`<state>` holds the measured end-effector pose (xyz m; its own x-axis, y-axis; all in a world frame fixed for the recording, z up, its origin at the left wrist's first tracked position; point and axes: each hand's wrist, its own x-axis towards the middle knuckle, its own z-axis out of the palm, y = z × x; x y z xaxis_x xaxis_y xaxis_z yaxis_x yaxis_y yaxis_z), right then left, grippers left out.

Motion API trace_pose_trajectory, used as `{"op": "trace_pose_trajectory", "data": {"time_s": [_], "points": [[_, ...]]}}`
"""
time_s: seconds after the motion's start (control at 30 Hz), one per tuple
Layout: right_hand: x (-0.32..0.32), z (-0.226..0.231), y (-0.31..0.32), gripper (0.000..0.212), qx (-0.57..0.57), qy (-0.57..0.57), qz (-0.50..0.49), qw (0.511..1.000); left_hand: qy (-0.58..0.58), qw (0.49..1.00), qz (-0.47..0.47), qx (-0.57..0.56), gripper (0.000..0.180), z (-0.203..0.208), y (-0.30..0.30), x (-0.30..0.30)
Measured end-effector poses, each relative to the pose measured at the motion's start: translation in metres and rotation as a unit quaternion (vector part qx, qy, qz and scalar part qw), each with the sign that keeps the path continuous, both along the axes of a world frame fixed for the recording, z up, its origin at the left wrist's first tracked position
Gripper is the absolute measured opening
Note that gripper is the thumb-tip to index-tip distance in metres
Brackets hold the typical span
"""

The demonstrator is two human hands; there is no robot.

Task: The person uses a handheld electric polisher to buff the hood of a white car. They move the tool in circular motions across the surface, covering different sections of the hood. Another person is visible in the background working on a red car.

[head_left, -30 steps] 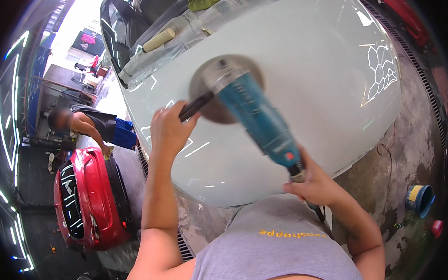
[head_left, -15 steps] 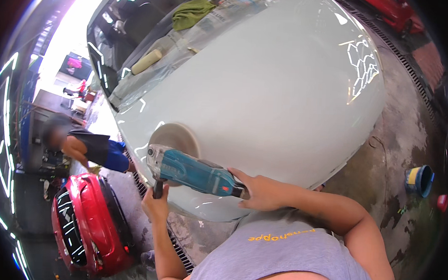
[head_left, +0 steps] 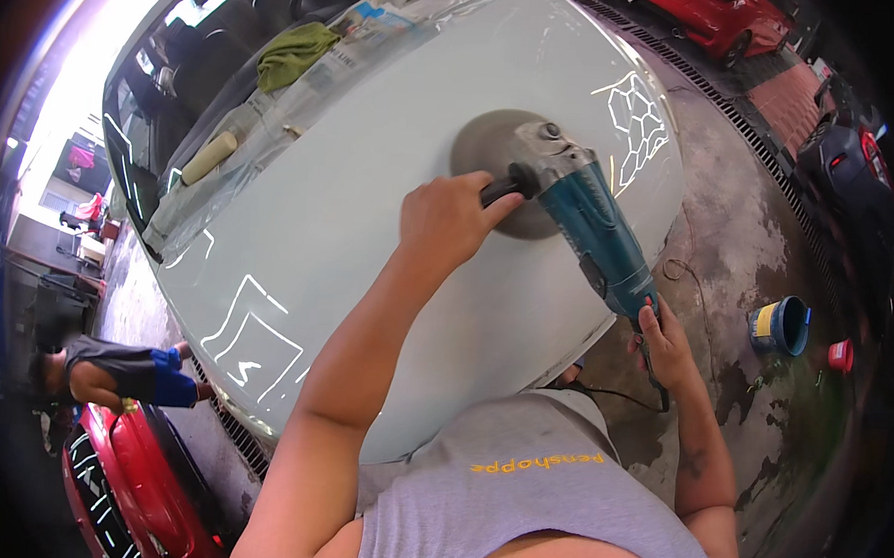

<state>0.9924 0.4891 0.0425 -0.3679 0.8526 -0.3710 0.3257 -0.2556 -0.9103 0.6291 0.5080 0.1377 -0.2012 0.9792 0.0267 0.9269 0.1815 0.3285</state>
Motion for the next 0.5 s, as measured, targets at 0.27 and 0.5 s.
{"op": "trace_pose_trajectory", "data": {"time_s": [0.27, 0.5], "points": [[0.002, -0.028, -0.031, 0.065, 0.007, 0.070, -0.005, 0.998, 0.028, 0.996, -0.006, -0.086, 0.055, 0.021, -0.005, 0.013], [-0.022, -0.026, -0.060, 0.065, 0.000, 0.066, 0.064, 0.996, -0.002, 0.997, 0.058, -0.043, 0.052, 0.022, -0.085, -0.017]]}}
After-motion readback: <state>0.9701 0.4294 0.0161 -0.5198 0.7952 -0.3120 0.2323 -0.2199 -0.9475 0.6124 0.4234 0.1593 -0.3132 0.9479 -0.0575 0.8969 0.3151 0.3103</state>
